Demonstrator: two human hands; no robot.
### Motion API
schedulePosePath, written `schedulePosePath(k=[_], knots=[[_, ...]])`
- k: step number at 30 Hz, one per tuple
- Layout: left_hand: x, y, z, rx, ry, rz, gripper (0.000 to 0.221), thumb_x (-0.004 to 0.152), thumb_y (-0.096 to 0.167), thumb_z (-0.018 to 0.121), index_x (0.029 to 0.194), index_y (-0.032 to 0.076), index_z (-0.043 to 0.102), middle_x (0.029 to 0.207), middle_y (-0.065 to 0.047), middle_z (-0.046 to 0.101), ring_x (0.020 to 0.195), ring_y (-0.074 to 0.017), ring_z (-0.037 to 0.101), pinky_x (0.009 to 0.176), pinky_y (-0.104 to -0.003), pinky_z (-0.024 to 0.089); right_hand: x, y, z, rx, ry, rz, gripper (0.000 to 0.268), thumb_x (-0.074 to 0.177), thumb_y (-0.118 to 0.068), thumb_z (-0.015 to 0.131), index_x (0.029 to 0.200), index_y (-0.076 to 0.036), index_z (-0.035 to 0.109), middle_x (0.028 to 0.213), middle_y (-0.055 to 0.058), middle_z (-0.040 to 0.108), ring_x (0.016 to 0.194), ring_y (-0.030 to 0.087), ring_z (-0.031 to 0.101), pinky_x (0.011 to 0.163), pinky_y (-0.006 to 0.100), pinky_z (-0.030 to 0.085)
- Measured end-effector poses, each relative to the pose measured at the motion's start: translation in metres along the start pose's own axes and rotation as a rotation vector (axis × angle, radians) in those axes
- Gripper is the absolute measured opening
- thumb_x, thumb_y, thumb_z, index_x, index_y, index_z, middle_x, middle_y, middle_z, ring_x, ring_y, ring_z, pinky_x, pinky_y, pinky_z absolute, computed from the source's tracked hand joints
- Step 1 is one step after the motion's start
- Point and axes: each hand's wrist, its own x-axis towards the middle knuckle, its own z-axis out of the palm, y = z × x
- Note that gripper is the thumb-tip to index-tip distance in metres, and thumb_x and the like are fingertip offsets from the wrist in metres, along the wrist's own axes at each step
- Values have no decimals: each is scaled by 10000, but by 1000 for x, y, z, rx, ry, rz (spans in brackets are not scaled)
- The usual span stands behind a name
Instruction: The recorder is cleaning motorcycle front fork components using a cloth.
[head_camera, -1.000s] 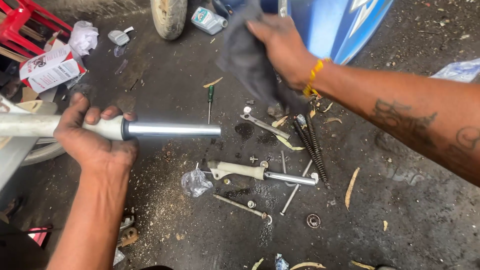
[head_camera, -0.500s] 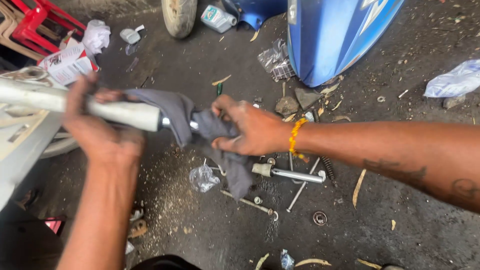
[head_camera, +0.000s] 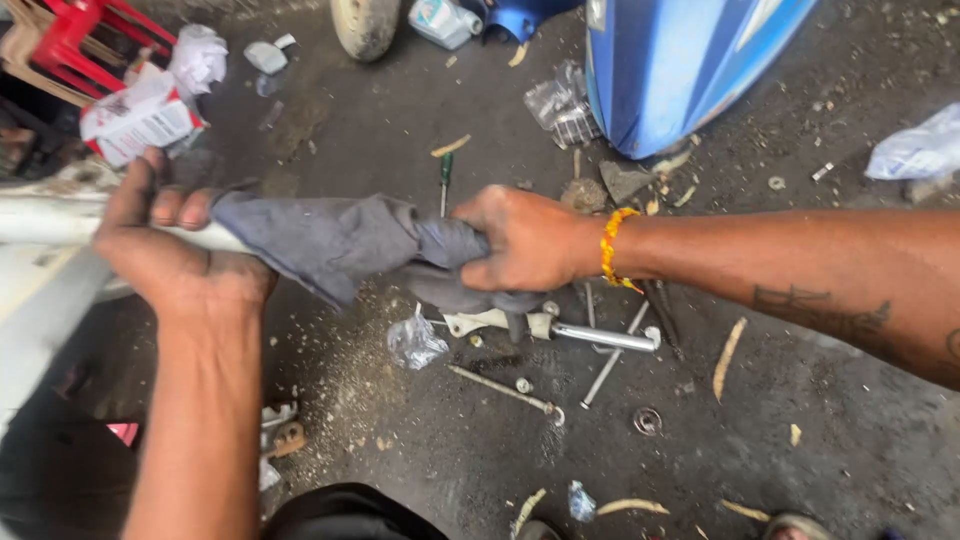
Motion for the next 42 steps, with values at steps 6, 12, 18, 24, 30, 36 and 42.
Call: schedulePosePath(k=[6,12,18,24,30,36,42], knots=[[-36,-38,16,87,-94,-50,45,954,69,662,979,32,660,584,31,471,481,-88,448,457,-229,432,6,1,26,336,-38,4,206,769,-123,740,797,80,713,652,87,716,540,139,670,475,323,545],[2,-15,-8,156,151,-13,172,855,-8,657,1020,14,613,605,-1,458,457,-103,431,422,-222,407,-9,10,23,177,-26,61,249,776,-159,733,923,41,709,727,124,725,618,183,680,542,347,554],[-5,-38,-26,139,228,45,225,863,-34,648,1077,-22,576,670,-9,478,504,-104,456,453,-220,423,-1,16,35,-98,13,-21,396,738,-245,782,1011,33,708,785,163,721,692,273,731,659,394,581],[-12,-34,-10,166,115,17,197,882,20,675,1040,27,557,683,-6,478,522,-103,450,451,-232,415,18,10,23,-47,-94,81,353,775,-285,737,931,28,684,755,155,739,659,246,750,626,384,615],[29,-19,-42,124,164,55,137,892,27,643,1021,-6,611,659,-7,471,509,-120,451,455,-239,434,8,59,-6,-276,-176,-19,371,807,-257,723,1062,2,645,743,160,743,625,253,737,604,385,604],[27,-11,-48,132,183,129,58,977,83,622,972,34,591,685,-27,545,534,-105,470,478,-242,414,-8,163,-58,-191,-82,90,421,894,-291,643,1203,-8,674,934,159,724,767,268,707,676,421,600],[28,2,-71,140,174,74,151,982,220,604,902,92,588,577,38,405,497,-118,433,519,-317,425,-5,268,-123,963,625,349,310,1014,-280,559,1094,8,640,1059,122,708,1015,254,658,897,380,529]])
